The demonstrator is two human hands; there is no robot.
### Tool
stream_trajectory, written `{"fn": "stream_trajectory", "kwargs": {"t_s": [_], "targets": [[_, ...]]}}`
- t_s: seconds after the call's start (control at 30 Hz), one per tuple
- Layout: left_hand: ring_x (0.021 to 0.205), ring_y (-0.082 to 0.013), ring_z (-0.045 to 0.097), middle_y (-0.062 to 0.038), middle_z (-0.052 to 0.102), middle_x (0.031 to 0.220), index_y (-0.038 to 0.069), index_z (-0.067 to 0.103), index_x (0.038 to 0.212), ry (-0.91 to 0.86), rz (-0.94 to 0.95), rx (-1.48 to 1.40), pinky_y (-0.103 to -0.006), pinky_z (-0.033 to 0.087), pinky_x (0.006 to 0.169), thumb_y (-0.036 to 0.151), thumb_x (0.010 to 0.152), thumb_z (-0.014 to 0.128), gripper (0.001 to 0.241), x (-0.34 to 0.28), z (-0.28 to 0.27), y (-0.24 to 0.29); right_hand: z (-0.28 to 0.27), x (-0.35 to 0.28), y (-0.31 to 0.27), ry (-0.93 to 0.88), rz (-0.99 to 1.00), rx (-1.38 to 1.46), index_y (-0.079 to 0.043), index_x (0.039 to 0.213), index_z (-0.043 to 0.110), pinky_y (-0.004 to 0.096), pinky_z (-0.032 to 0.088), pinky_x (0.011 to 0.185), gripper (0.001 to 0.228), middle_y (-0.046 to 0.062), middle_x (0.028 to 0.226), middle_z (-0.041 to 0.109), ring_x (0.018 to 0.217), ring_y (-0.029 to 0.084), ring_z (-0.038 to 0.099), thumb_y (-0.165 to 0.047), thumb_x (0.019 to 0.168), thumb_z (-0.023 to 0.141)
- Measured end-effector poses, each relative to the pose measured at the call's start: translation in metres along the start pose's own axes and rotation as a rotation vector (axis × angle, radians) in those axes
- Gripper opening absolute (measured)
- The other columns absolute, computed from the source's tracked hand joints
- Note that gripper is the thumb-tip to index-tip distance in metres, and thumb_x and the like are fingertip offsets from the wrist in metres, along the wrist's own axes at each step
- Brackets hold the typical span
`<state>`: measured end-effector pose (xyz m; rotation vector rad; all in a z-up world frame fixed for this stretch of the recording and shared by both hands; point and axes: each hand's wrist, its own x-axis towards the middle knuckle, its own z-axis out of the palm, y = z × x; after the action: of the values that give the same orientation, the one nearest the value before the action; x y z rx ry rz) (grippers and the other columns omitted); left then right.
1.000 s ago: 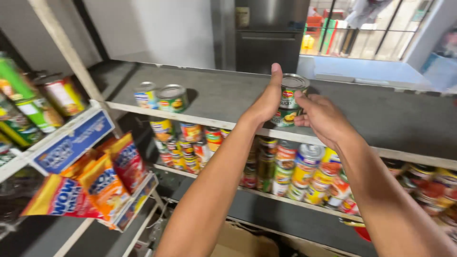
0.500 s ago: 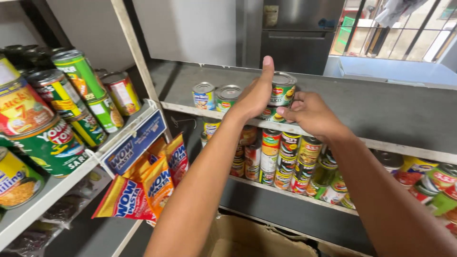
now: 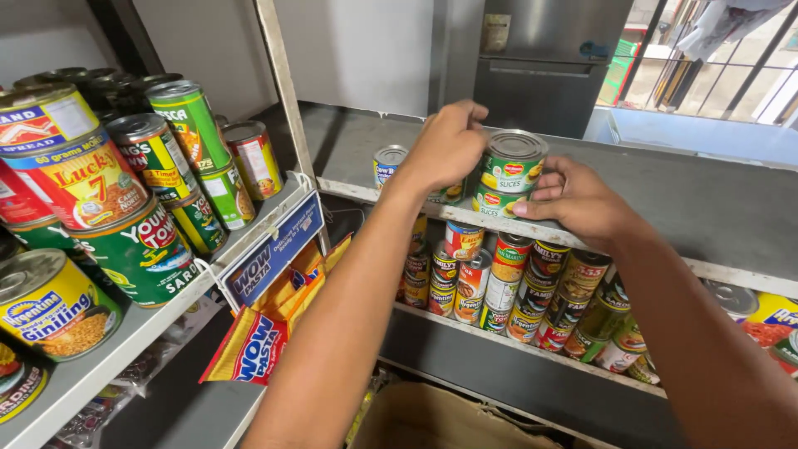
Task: Organizing, grouping, and stacking various canned food items on retail shelves.
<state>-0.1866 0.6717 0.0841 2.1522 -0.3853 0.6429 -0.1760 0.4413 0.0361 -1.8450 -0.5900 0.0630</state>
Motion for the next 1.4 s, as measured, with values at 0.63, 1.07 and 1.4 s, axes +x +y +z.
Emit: {"fn": "stream_trajectory", "kwargs": {"t_s": [0.63, 1.07, 1.4], "targets": [[0.101, -0.0276, 0.076, -0.022, 0.074, 0.112, -0.002, 0.036, 0.145, 0.241, 0.219, -0.352, -0.0368, 0.061, 0.089, 0.036, 0.058, 0.097, 0.113, 0.005, -0.044, -0.008, 0.021, 0.038, -0.014, 0.119, -0.256, 0.249, 0.010, 0.149, 0.038, 0.034, 0.056, 0.104, 0.093, 0.018, 0.136, 0.063, 0.122, 0.021, 0.066, 0.005, 0.069, 0.085], [0.098, -0.0256, 0.079, -0.021, 0.078, 0.105, -0.002, 0.036, 0.142, 0.252, 0.200, -0.277, -0.0348, 0.062, 0.088, 0.029, 0.059, 0.095, 0.107, -0.021, -0.091, -0.026, 0.085, 0.074, -0.045, -0.087, -0.226, 0.197, 0.006, 0.132, 0.055, 0.034, 0.058, 0.098, 0.067, 0.013, 0.120, 0.072, 0.111, 0.020, 0.071, 0.003, 0.072, 0.084], [0.100, -0.0257, 0.076, -0.021, 0.074, 0.108, -0.003, 0.035, 0.143, 0.225, 0.157, -0.239, -0.0350, 0.059, 0.090, 0.032, 0.058, 0.098, 0.112, -0.022, -0.096, -0.034, 0.060, 0.085, -0.050, -0.174, -0.189, 0.058, 0.000, 0.142, 0.057, 0.030, 0.054, 0.100, 0.078, 0.006, 0.126, 0.072, 0.114, 0.013, 0.068, 0.002, 0.068, 0.083]]}}
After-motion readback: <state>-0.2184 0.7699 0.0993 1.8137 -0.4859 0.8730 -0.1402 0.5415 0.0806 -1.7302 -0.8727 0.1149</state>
